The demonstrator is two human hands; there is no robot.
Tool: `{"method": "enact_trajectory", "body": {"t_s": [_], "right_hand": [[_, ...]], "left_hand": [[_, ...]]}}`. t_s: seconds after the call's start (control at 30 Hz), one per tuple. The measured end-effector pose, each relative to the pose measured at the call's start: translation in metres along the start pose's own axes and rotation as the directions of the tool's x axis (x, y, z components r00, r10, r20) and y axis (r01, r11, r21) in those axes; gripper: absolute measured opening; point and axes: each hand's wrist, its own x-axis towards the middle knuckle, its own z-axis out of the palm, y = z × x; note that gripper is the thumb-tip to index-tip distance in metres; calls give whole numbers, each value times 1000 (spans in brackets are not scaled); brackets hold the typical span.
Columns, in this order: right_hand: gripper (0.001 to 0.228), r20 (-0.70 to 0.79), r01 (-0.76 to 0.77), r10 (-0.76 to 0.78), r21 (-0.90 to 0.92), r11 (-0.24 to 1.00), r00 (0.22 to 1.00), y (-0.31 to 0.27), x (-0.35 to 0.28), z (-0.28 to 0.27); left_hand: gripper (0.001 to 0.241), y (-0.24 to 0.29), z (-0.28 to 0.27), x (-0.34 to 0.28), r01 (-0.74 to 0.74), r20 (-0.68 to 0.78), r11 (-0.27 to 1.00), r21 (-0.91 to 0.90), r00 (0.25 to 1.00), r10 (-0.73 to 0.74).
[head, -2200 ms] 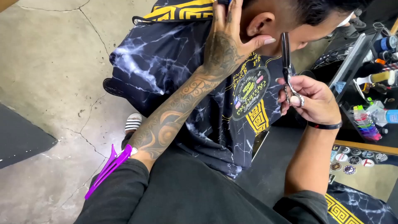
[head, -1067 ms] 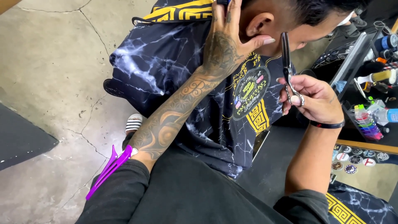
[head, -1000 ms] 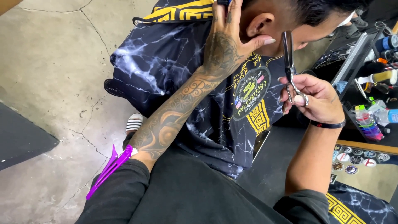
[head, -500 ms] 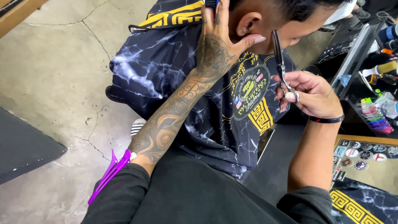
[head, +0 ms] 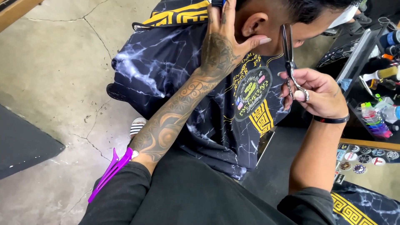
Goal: The person uses thinning shears and a brush to trim and blend the hair around the client's ears and sideburns. The barber repeatedly brushes away loose hair and refines the fade line with precise scissor-over-comb cuts.
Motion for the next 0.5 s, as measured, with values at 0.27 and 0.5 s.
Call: {"method": "enact_trajectory", "body": {"t_s": [0.27,0.5], "right_hand": [[52,8,-40,40,-80,996,999,-4,1,1],[51,2,-38,39,-54,998,999,-3,0,0]], "left_hand": [[121,-1,2,1,-2,12,1000,22,1000,2],[125,-4,6,0,-15,1,1000,18,1000,15]]}}
